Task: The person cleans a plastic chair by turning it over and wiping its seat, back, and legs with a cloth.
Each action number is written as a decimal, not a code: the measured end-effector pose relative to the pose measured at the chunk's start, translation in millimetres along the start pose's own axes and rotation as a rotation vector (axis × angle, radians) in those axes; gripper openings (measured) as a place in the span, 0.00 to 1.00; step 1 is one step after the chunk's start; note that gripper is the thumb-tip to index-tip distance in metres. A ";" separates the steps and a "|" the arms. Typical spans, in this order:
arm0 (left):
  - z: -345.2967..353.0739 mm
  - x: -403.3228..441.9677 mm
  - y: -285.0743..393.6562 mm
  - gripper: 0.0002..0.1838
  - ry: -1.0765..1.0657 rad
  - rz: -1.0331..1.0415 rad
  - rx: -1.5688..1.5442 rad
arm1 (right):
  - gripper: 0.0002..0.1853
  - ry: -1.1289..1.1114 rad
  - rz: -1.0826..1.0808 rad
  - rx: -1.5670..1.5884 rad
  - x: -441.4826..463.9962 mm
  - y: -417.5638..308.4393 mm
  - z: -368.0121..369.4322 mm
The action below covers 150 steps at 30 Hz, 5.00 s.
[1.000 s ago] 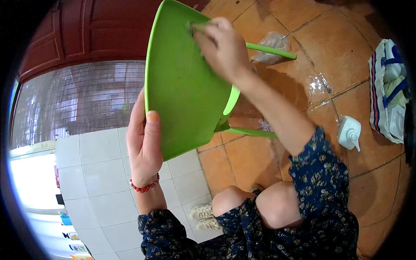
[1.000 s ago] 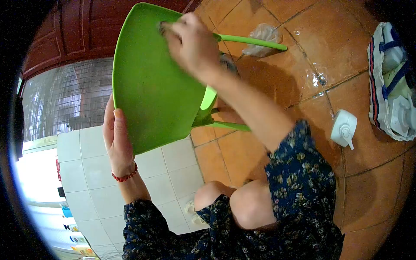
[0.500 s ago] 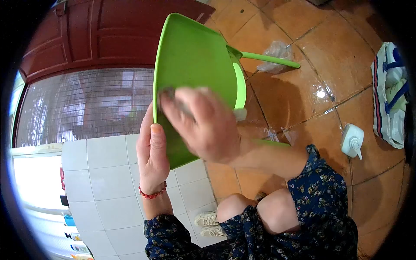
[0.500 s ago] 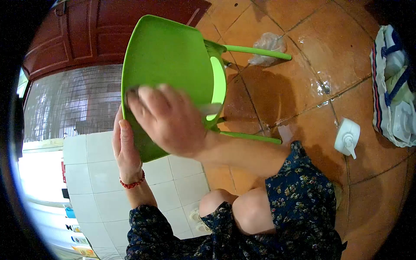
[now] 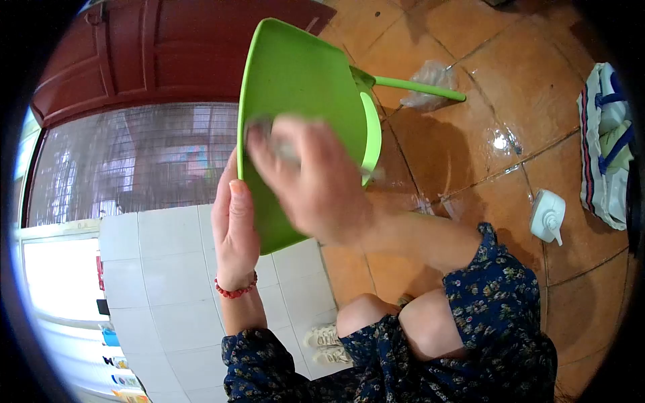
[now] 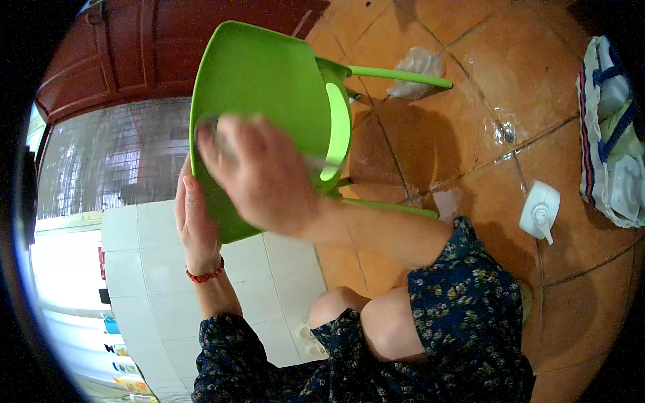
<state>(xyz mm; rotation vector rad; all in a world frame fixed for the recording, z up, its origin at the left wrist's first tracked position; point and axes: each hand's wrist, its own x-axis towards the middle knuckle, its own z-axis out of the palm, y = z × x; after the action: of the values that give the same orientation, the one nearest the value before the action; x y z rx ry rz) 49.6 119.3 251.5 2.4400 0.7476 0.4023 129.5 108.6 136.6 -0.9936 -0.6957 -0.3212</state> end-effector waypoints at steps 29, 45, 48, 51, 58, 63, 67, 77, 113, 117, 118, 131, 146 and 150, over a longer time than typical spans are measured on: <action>4.2 -2.6 1.4 0.29 0.048 0.004 -0.017 | 0.08 -0.124 0.226 0.059 7.9 27.3 -31.3; 2.8 0.7 0.3 0.31 0.059 0.011 0.064 | 0.07 -0.201 0.399 -0.112 26.7 54.3 -24.9; 5.0 0.9 1.0 0.30 0.060 -0.003 0.038 | 0.06 -0.228 0.341 -0.148 22.2 43.6 -28.8; 5.2 2.8 0.7 0.29 0.080 0.001 0.018 | 0.06 -0.232 0.298 -0.083 13.8 26.6 -30.8; 2.3 -0.2 -3.5 0.30 0.049 0.036 0.043 | 0.08 -0.207 0.356 -0.149 25.1 67.5 -24.2; 0.3 1.4 -3.2 0.29 0.062 -0.001 -0.011 | 0.07 -0.195 0.155 -0.111 3.3 17.0 -26.1; 2.8 3.1 -4.2 0.29 0.068 0.020 -0.009 | 0.07 -0.150 0.243 -0.097 17.8 41.7 -18.1; -4.7 -3.9 -5.5 0.31 0.082 -0.031 -0.053 | 0.09 -0.109 -0.073 -0.119 -4.4 12.1 -21.1; -0.1 -2.6 -8.3 0.29 0.084 0.010 0.035 | 0.09 -0.131 0.338 -0.072 34.7 67.7 -12.1; 0.3 0.2 -10.9 0.30 0.072 0.046 -0.013 | 0.06 -0.119 0.222 -0.148 17.9 55.2 -15.9; -2.8 -0.4 -11.1 0.30 0.067 0.048 -0.028 | 0.06 -0.118 0.167 -0.146 7.3 35.6 -20.7; -3.3 5.2 -15.3 0.29 0.091 0.006 -0.009 | 0.06 -0.193 0.575 0.115 27.1 66.2 -11.4; -13.2 7.8 -11.7 0.31 0.083 -0.043 -0.017 | 0.06 -0.150 0.413 0.086 19.6 25.4 -5.3; -16.4 6.6 -9.7 0.31 0.088 -0.065 -0.017 | 0.05 -0.194 0.419 0.138 22.7 25.0 -5.9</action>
<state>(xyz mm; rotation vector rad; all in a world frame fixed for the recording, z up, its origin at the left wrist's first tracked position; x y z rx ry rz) 43.8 136.7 259.8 2.3879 0.8548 0.4920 162.3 118.0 133.3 -1.0185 -0.6560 0.1898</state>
